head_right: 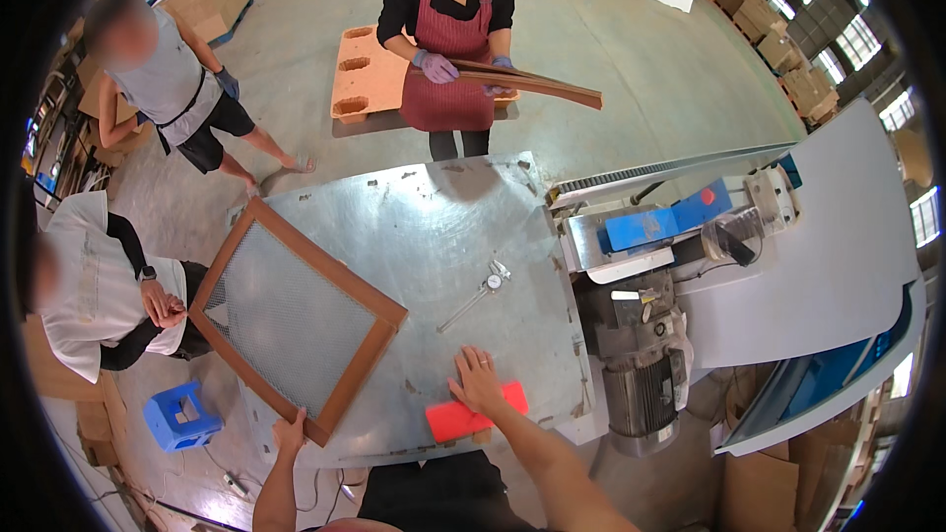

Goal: The person assembles a wooden frame with a mesh screen by hand, fitting wood slats together around the mesh while being assisted by others who hold the components in place.

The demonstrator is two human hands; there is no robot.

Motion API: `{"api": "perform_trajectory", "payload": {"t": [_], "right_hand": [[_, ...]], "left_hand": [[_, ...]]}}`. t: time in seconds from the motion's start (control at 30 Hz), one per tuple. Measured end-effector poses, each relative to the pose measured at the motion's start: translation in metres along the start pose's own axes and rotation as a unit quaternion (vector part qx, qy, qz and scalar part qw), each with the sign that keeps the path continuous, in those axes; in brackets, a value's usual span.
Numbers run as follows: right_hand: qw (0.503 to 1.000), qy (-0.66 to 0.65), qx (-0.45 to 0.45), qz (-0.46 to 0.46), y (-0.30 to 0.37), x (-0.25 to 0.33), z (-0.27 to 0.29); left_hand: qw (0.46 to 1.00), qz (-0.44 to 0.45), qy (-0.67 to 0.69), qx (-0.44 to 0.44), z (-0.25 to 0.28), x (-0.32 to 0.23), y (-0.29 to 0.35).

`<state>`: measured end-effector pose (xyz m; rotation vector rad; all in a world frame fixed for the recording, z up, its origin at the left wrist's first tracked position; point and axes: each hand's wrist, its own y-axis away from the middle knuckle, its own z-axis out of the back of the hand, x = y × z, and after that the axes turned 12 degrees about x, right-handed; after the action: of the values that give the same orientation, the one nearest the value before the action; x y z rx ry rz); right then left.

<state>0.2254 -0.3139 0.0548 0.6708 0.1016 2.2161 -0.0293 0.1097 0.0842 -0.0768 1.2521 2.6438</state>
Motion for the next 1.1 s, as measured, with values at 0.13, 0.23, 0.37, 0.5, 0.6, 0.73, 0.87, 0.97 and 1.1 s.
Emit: {"api": "perform_trajectory", "payload": {"t": [0.13, 0.23, 0.37, 0.5, 0.6, 0.73, 0.87, 0.97, 1.1], "right_hand": [[1.0, 0.016, -0.007, 0.007, -0.011, 0.014, 0.001], [0.999, 0.032, 0.003, -0.007, 0.0, 0.001, -0.003], [1.0, 0.025, -0.015, 0.003, -0.005, 0.006, 0.0], [0.999, 0.038, 0.005, -0.009, -0.004, 0.004, 0.0], [0.999, 0.039, -0.002, -0.003, -0.008, 0.009, -0.001], [1.0, 0.026, -0.001, -0.005, -0.005, 0.006, -0.004], [1.0, 0.022, 0.005, -0.011, -0.017, -0.006, 0.007], [0.969, -0.193, -0.042, -0.149, -0.086, -0.002, 0.077], [0.933, -0.078, -0.336, -0.102, -0.214, -0.066, 0.28]], "left_hand": [[0.986, -0.011, -0.122, -0.112, 0.009, 0.01, -0.009], [0.984, -0.051, -0.132, -0.107, 0.005, -0.035, 0.018], [0.915, -0.316, -0.179, -0.177, -0.018, -0.067, 0.018], [0.817, -0.512, -0.246, -0.104, -0.051, -0.128, 0.005], [0.778, -0.571, -0.251, -0.074, -0.058, -0.149, -0.011], [0.774, -0.578, -0.251, -0.063, -0.064, -0.149, -0.017], [0.784, -0.558, -0.266, -0.051, -0.071, -0.157, -0.017], [0.792, -0.536, -0.286, -0.061, -0.066, -0.142, -0.02], [0.784, -0.554, -0.273, -0.069, -0.062, -0.15, -0.018]]}}
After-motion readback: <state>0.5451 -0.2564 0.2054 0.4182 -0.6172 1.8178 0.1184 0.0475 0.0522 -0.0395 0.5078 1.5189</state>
